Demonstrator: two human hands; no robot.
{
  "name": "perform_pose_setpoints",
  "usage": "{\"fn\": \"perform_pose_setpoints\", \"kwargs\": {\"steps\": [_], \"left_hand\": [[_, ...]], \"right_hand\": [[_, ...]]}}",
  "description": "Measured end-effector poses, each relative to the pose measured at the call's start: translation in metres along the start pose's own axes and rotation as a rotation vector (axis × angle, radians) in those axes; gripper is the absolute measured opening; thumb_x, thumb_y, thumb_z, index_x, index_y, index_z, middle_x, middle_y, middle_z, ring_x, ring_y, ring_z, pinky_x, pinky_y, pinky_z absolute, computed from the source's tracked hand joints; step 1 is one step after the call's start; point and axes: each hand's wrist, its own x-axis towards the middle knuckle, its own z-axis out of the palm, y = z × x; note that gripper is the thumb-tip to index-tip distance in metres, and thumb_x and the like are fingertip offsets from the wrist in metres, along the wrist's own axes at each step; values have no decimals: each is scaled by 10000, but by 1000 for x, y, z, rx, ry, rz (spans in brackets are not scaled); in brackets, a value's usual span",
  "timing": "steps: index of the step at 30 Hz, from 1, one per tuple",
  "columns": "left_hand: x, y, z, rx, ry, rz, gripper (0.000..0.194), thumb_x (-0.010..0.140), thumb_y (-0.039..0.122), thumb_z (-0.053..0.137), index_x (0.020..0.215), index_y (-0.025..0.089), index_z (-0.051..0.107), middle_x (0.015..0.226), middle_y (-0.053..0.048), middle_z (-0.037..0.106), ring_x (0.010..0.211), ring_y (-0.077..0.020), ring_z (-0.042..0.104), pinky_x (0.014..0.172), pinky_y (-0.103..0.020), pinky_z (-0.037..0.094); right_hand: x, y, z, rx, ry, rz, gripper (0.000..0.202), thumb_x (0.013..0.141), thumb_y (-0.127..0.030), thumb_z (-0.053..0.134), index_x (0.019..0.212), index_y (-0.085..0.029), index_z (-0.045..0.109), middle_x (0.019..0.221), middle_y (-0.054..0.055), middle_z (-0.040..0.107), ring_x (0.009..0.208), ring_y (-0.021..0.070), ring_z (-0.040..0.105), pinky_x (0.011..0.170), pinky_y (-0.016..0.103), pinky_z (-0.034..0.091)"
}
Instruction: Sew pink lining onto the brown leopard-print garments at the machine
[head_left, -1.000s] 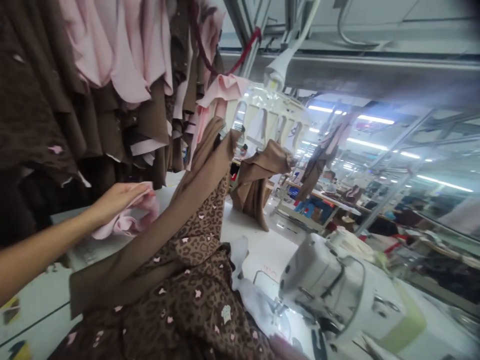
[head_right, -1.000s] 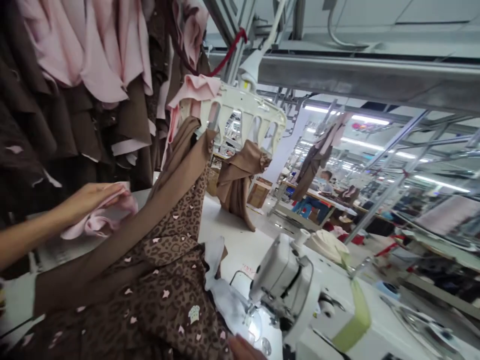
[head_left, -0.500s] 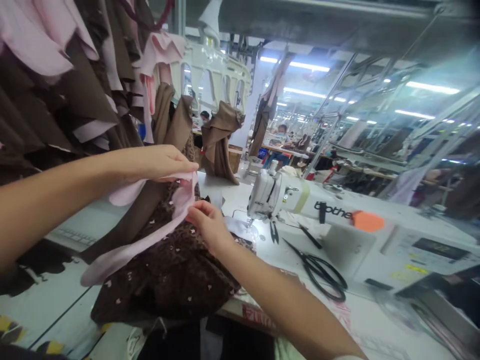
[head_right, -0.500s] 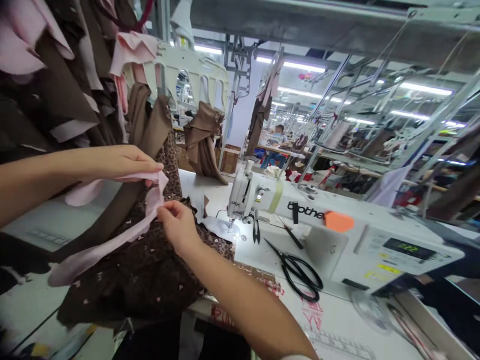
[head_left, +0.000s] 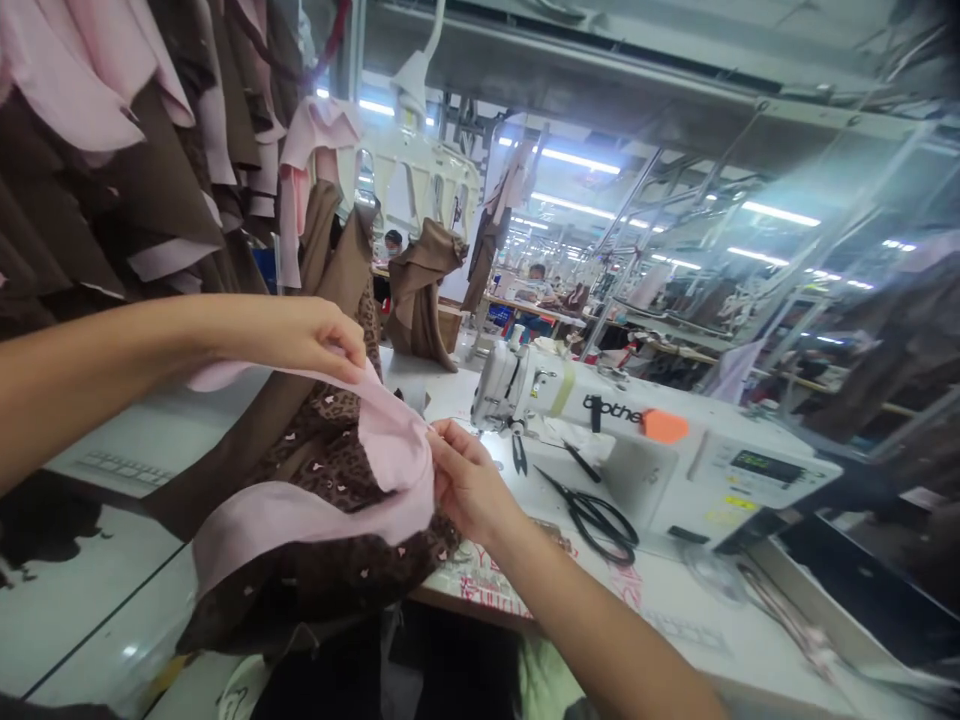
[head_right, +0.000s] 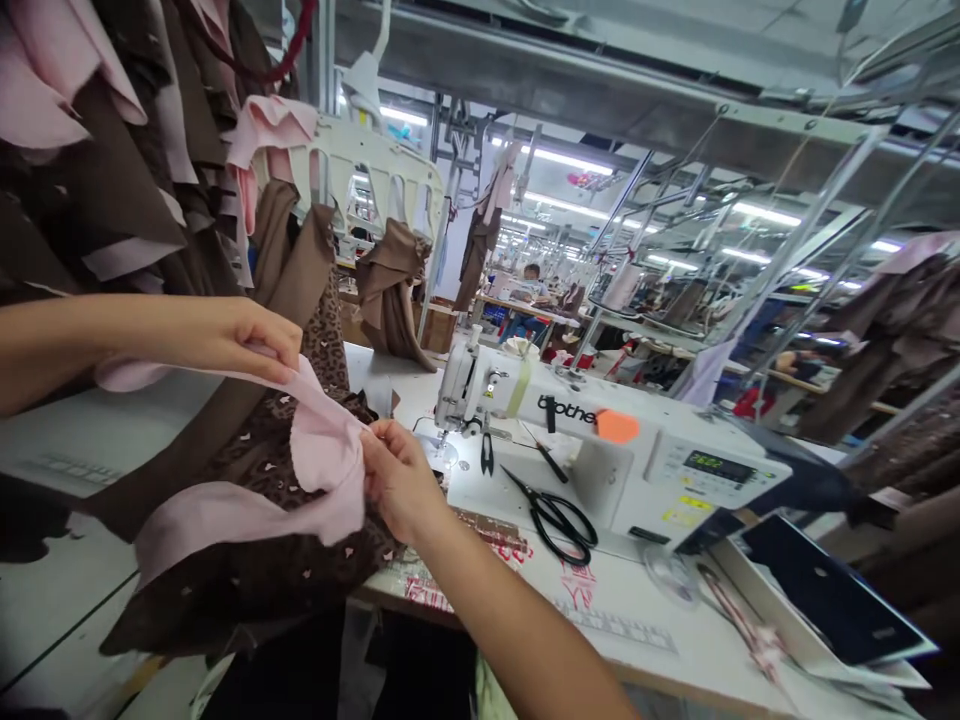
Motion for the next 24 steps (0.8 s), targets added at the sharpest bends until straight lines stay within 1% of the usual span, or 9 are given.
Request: {"fn": "perform_pose_setpoints", "kwargs": {"steps": [1,3,7,12,14,16,19,22,24], "left_hand": [[2,0,-1,14,-39,17,153,825,150,560,784,83,690,725,48,576,684,-53,523,661,-110,331],[5,-1,-3,46,-24,28,198,835,184,560,707,74,662,766,37,557,660,-48,496,634,-108,315],[6,-1,0,104,-39,88,207,823,215,579,682,78,641,1020,6,584,733,-48,490,669,-104,307],[7,1,11,146,-178,-2,188,846,245,533,819,104,654,728,41,613,658,-73,494,611,-126,314],[12,6,13,140,-91,41,230,860,260,483,886,111,656,846,17,644,735,-84,527,671,-138,343],[20,19,14,153,113,69,236,859,230,449,871,104,648,913,-13,640,792,-100,535,730,-170,353],[38,53,12,215,345,-9,223,865,196,435,810,105,632,743,-1,592,711,-110,517,688,-208,341],[55,87,3,266,435,-3,225,877,221,468,850,122,668,713,16,577,698,-111,527,709,-226,365],[59,98,-6,310,484,20,218,870,233,511,841,116,692,709,7,579,726,-125,540,767,-263,400]], "right_hand": [[-2,-1,-1,1,10,-4,437,633,-530,744,736,-193,485,602,-72,465,518,75,417,503,192,356],[-6,-3,-3,-16,33,-30,415,656,-517,729,743,-192,486,600,-75,448,524,75,387,498,188,315],[-13,-8,-12,-108,109,-143,344,694,-449,732,720,-186,512,627,-66,471,590,89,389,555,201,311],[-20,-8,-28,-133,168,-166,335,724,-459,692,717,-198,482,645,-63,481,616,101,434,627,224,379],[-19,-4,-31,-108,168,-136,363,707,-487,688,709,-205,459,651,-60,489,617,108,466,642,244,412],[-13,0,-26,-77,161,-108,382,695,-513,677,716,-213,442,654,-54,508,624,117,501,662,263,438],[-1,9,-1,-44,127,-84,380,673,-498,694,793,-216,469,720,-27,576,689,139,560,710,287,455],[1,24,35,-67,66,-67,340,631,-404,730,826,-198,542,770,-8,598,711,147,554,703,277,438],[-9,35,46,-82,6,-3,245,645,-366,694,739,-176,572,702,-14,561,645,134,506,651,265,410]]}}
